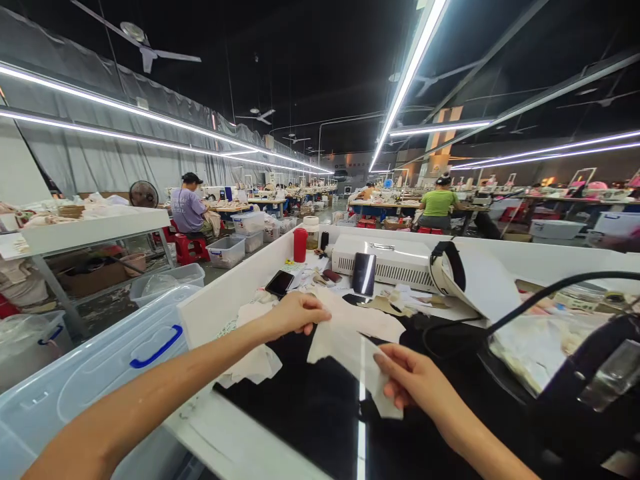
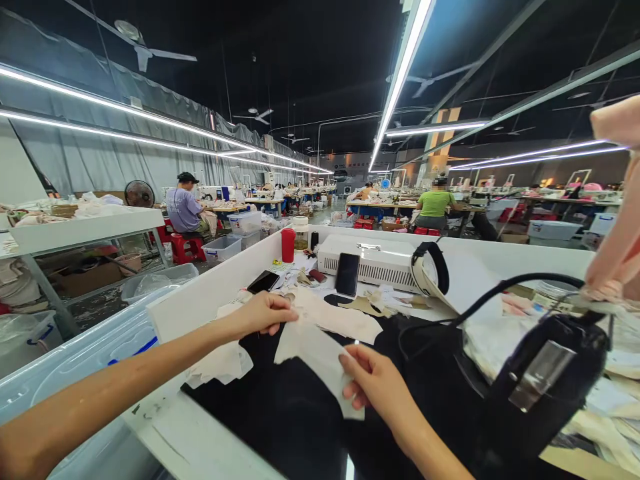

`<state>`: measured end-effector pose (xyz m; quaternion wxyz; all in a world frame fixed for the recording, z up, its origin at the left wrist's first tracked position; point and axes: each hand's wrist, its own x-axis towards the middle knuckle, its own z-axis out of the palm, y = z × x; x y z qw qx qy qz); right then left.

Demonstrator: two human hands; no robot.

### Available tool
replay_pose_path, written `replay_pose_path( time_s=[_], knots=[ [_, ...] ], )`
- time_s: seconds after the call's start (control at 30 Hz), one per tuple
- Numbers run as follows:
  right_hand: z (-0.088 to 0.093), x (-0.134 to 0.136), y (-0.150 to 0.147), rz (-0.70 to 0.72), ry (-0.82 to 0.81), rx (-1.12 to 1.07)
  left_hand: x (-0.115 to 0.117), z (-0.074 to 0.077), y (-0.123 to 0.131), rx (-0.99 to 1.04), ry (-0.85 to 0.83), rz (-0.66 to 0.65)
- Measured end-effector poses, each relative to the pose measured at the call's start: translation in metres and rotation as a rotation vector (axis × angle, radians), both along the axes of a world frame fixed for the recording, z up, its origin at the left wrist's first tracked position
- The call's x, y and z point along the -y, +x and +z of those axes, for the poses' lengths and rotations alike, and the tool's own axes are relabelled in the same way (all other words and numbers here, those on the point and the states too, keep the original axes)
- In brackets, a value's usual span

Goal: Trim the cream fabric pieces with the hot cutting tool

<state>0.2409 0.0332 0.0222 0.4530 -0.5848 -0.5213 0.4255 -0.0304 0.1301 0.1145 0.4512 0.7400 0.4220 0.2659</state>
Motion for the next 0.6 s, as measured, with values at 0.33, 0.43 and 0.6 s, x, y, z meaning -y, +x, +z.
replay_pose_path(
  time_s=[0.33,0.43,0.6],
  knots=[
    [0.001,-0.132,0.031,-0.300,0.536,0.416,-0.100,-0.006,0.026,0.035,0.483,0.024],
    [-0.025,-0.131,0.031,-0.217,0.548,0.562,-0.101,-0.042,0.014,-0.076,0.516,-0.061],
    [-0.047,-0.116,0.030,-0.100,0.518,0.801,-0.102,-0.078,0.002,-0.196,0.555,-0.135]
  ],
)
